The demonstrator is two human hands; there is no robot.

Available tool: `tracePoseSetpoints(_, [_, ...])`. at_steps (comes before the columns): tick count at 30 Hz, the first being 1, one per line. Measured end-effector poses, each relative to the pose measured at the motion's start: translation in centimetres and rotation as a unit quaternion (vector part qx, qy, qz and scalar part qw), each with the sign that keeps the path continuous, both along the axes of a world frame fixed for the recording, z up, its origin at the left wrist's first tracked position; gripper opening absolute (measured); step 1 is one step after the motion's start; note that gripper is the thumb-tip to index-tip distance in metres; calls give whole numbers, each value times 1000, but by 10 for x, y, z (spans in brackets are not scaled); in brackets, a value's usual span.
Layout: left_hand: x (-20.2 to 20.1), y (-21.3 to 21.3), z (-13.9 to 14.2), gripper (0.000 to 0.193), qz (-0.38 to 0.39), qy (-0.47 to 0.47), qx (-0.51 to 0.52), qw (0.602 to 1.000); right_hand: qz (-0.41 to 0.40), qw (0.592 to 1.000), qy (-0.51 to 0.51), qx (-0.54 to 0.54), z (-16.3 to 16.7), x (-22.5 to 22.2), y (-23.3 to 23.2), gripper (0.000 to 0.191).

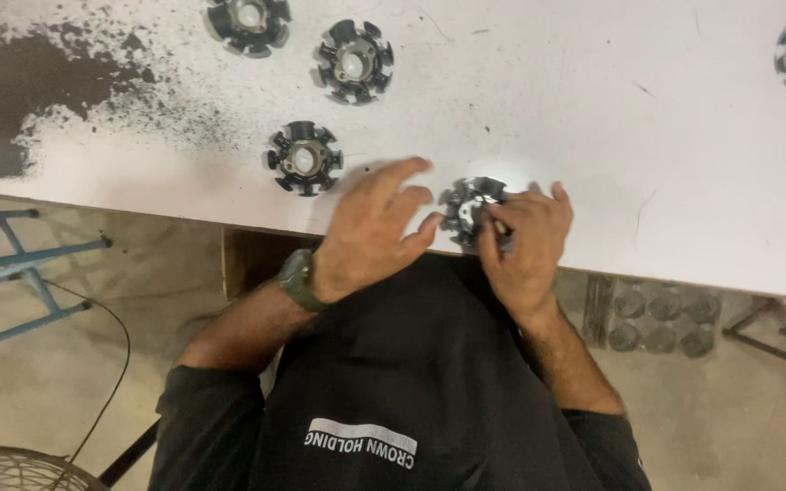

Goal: The person sits at a white workbench assembling black plastic rotor-like parts. They pick up a part, insert a small brass pin or bushing into its center by hand, press it into place, and set the finished part aside, repeating this with one part at a time.

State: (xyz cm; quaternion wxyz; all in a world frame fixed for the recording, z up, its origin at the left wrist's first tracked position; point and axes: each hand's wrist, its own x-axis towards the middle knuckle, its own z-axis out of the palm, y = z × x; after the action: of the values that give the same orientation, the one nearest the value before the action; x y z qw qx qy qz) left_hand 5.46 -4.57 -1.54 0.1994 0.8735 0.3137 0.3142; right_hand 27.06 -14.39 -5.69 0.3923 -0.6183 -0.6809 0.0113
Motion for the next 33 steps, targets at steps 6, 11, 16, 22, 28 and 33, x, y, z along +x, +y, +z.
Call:
tracePoseSetpoints(6, [-64,37,7,102,266,133,9,955,-128,992,-4,3,0,56,-16,20])
tracePoseSetpoints(11, [-42,29,-5,98,81,112,-35,990,-112,986,69,104,-2,60,-16,18])
tracePoseSetpoints(16, [-11,14,-1,81,-111,54,-37,992,-30,990,116,78,2,19,-20,21])
tracePoseSetpoints(22, [2,9,6,58,-90,2,-68,994,-2,996,91,-1,11,-15,-5,20])
tracePoseSetpoints(28, [14,2,0,26,-30,27,-110,993,-2,998,57,-25,15,-28,10,20])
tracePoseSetpoints(33, [-7,8,9,12,-31,2,-70,997,-3,998,52,-31,13,-27,8,21])
